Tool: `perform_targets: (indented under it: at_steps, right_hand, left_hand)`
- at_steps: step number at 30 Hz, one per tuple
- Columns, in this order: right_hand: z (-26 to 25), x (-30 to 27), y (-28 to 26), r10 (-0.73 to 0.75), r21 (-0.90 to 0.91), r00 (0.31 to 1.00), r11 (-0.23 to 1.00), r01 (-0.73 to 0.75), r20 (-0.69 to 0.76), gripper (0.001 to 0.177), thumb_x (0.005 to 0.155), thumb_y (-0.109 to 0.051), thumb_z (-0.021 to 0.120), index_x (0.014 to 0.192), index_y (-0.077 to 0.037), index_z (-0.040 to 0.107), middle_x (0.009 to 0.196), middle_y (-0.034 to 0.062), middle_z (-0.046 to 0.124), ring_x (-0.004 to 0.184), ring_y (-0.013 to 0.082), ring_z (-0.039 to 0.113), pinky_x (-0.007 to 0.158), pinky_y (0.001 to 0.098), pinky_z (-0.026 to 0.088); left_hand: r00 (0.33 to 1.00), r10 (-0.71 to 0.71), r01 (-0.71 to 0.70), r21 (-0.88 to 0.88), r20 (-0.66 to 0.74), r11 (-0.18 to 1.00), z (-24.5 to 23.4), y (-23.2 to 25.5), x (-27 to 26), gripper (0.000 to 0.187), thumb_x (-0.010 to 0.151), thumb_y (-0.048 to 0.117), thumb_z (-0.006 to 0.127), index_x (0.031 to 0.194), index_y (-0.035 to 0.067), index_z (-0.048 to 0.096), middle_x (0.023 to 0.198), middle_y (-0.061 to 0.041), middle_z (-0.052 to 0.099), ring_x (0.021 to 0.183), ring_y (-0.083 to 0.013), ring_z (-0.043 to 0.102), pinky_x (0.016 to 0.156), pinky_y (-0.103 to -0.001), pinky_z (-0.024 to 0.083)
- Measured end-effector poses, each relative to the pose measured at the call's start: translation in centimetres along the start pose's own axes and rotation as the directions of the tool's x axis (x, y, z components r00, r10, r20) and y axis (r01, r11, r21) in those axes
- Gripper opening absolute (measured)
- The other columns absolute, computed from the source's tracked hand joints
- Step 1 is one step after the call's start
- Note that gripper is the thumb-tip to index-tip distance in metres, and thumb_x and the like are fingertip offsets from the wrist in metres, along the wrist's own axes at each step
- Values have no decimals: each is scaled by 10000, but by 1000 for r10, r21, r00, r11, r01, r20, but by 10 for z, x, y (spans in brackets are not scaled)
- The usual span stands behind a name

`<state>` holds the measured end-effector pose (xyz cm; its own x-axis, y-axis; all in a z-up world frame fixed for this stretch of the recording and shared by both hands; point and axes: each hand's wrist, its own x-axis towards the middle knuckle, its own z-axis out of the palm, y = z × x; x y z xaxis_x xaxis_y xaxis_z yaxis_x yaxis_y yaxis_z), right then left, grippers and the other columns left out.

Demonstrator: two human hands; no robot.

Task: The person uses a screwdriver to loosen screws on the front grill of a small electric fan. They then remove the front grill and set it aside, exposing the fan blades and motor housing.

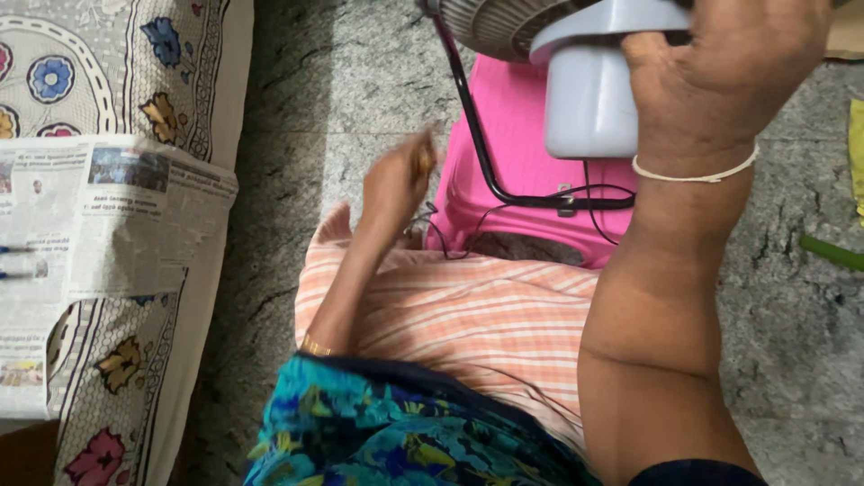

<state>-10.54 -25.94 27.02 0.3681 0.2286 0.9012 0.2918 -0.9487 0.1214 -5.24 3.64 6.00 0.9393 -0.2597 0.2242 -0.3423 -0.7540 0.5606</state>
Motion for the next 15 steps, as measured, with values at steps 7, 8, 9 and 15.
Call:
perform_targets:
  at_steps: [7,8,9,15]
  right_hand:
    - [-30,-37,45,278,213,952,929,-301,131,360,818,-68,785,1137,-30,624,1084,86,638,959,236,636,801,342,538]
    - [-28,-50,62,388,220,912,886,-409,132,362,834,-76,784,1155,-31,624,1088,83,644,955,227,642,791,334,543]
    - [-21,-63,80,486,237,863,830,-506,141,364,850,-85,784,1173,-31,624,1093,81,650,952,218,648,781,327,548]
    - [47,-114,168,730,395,581,445,-804,360,383,945,-136,778,1281,-33,626,1121,67,688,932,167,686,723,281,578]
  left_hand:
    - [967,-95,-110,-724,-237,681,56,-8,129,621,992,154,622,1535,162,319,1307,-145,621,736,-147,709,564,-290,606]
    - [961,-73,-158,-746,-267,646,62,-14,135,593,1008,134,610,1535,144,337,1322,-142,622,738,-117,689,544,-273,600]
    - [966,-42,-170,-749,-255,640,68,-23,135,486,1067,137,603,1514,118,412,1280,-144,653,778,-126,683,581,-282,590]
    - [987,5,-138,-826,-161,547,90,-34,161,285,1104,182,562,1350,43,534,902,-82,683,697,-128,689,620,-278,567]
